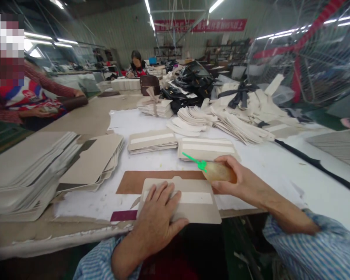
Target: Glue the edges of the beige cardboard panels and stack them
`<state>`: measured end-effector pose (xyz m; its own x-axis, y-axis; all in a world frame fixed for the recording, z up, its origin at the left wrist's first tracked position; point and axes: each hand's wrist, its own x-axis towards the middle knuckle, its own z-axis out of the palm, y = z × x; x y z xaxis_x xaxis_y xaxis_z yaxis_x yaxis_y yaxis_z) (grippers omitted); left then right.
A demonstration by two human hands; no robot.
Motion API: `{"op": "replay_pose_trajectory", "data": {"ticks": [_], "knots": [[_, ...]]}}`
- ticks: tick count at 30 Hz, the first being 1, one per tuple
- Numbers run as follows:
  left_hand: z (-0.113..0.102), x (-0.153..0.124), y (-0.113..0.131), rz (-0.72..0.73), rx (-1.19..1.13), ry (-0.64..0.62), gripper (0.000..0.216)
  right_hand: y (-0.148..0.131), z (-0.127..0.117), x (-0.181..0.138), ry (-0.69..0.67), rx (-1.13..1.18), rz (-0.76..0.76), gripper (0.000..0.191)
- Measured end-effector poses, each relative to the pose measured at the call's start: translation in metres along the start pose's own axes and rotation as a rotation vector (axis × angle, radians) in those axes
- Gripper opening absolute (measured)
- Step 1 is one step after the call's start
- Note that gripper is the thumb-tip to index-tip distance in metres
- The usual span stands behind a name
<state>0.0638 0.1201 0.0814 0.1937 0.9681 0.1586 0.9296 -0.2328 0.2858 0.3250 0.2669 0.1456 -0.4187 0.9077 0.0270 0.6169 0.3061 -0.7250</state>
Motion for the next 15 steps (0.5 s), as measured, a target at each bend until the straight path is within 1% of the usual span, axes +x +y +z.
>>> {"op": "replay_pose_trajectory", "data": {"ticks": [3, 6, 8, 11, 15], "knots": [[0.001, -0.001, 0.001, 0.005, -0.008, 0.020, 0.075, -0.011, 0.015, 0.009, -0.021, 0.008, -0.075, 0.066], [0.002, -0.002, 0.001, 0.000, -0.021, 0.042, 0.077, -0.025, 0.030, 0.018, -0.125, 0.069, -0.118, 0.060], [0.002, -0.002, 0.002, 0.004, -0.030, 0.046, 0.079, -0.039, 0.043, 0.023, -0.168, 0.148, -0.110, 0.057], [0.002, -0.003, 0.002, 0.003, -0.037, 0.041, 0.079, -0.061, 0.061, 0.027, -0.154, 0.170, -0.132, 0.052], [0.000, -0.001, 0.004, -0.006, -0.049, 0.038, 0.082, -0.081, 0.077, 0.032, -0.153, 0.076, -0.243, 0.042]]}}
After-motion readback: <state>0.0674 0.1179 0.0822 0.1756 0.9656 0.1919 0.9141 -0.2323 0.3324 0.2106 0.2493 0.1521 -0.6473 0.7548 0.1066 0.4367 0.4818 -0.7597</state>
